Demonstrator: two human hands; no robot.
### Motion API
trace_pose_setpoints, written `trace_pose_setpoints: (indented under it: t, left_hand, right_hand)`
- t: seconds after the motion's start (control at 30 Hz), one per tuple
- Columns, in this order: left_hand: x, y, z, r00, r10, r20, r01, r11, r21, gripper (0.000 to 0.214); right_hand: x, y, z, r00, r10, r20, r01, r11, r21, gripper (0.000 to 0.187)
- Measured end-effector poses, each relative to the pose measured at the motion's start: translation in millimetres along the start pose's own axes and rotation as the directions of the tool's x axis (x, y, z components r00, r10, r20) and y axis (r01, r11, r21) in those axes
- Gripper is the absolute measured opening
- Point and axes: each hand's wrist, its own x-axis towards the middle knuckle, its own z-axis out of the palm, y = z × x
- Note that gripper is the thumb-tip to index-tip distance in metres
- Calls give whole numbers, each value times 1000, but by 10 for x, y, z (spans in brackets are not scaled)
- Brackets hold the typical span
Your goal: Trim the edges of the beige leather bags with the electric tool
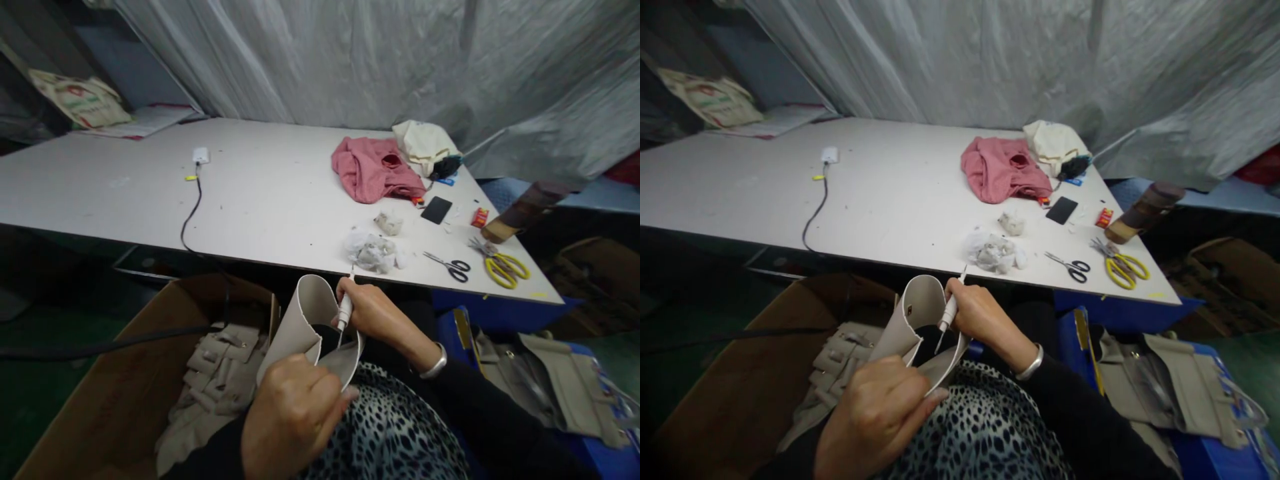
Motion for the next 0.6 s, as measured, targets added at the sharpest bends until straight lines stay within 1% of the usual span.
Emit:
trace_pose_setpoints:
  t: [0.1,0.17,0.23,0.33,0.43,0.53,0.6]
  left_hand:
    - [25,46,4,997,24,68,-23,999,-23,38]
    - [36,66,-2,989,44,139,-38,998,-47,36]
    - [52,79,-15,975,69,210,-53,995,-79,32]
    - [87,82,-33,953,93,290,-62,991,-117,26]
    - [115,82,-25,928,110,356,-60,987,-149,26]
    - [136,102,4,911,126,393,-62,983,-172,26]
    - [163,125,20,912,130,390,-68,983,-170,26]
  right_hand:
    - [-116,71,3,1000,-12,0,12,999,37,31]
    - [-186,129,11,1000,-24,-18,25,999,28,29]
    - [-246,190,26,998,-49,-43,50,998,23,25]
    - [-307,272,60,992,-76,-105,86,992,97,21]
    - [-335,309,87,987,-59,-149,80,987,140,22]
    - [-332,302,99,986,-15,-166,31,995,92,30]
    - [-323,288,110,983,-1,-183,13,998,66,27]
